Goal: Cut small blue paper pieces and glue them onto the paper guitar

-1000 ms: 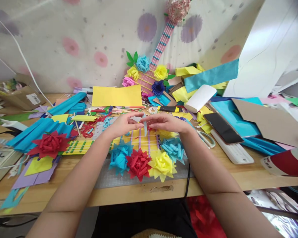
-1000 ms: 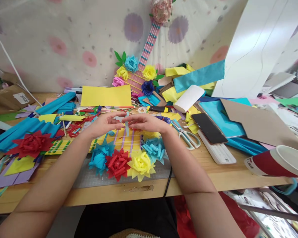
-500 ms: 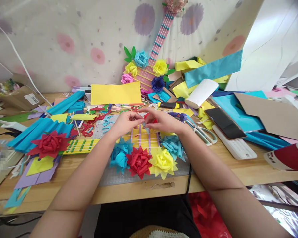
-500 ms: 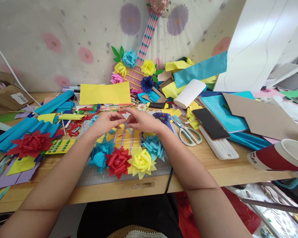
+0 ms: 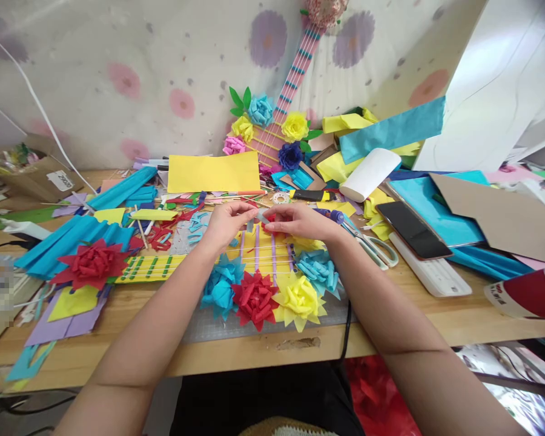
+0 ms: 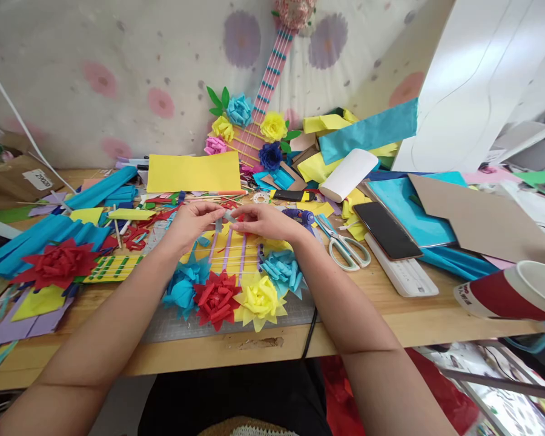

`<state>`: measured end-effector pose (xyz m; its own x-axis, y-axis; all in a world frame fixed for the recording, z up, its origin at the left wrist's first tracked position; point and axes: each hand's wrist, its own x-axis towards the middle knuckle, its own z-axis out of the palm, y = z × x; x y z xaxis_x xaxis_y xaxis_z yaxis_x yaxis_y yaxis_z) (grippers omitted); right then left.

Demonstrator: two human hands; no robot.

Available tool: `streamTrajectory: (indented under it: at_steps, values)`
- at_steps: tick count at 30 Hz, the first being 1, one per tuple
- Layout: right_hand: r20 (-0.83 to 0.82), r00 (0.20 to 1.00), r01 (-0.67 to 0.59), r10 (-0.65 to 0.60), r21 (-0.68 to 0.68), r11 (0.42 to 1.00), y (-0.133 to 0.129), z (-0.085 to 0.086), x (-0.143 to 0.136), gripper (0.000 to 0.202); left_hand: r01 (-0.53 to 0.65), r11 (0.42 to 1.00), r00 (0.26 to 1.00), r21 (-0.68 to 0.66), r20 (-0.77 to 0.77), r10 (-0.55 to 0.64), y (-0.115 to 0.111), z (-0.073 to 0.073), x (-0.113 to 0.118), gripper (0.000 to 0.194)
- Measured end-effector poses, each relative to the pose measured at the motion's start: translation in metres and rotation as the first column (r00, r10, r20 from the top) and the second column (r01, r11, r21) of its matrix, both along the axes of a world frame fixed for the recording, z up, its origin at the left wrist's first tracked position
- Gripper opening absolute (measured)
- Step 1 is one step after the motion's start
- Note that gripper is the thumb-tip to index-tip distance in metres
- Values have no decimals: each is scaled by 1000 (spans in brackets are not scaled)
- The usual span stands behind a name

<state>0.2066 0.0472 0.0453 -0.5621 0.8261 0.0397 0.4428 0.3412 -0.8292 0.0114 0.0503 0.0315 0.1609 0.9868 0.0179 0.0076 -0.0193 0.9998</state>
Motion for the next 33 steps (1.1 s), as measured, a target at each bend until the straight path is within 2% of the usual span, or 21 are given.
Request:
streamTrajectory:
  at_steps: [5,10,15,20,23,27,30,33]
  values:
    - [7,999,35,-35,8,999,-1,1,-4,31,-26,999,998,-22,-57,25,-4,4,3,36]
    - [29,999,34,-34,3,999,-6,4,-11,23,-14,1000,996,-23,-88,12,-8,8,5,34]
    - [10,998,65,-65,-87,994,-7,8,-8,24,46,997,993,-63,-105,-52,-8,14,2,35]
    - [-59,998,-24,13,-193,981,-6,14,-2,25,29,998,979,-49,-200,-38,-7,21,5,30]
    - [-50,999,-11,1,-191,981,-6,14,-2,25,-70,997,989,-42,-131,64,-10,20,16,23]
    - [-55,997,35,-48,-207,978,-5,8,-4,26,-151,977,985,-150,65,162,-18,20,31,19]
    - [-63,995,55,-71,-221,974,-4,6,-4,25,-161,962,970,-220,143,195,-23,24,36,17]
    - [-52,993,92,-106,-233,968,-5,8,-3,21,-101,951,962,-292,213,168,-25,29,37,13]
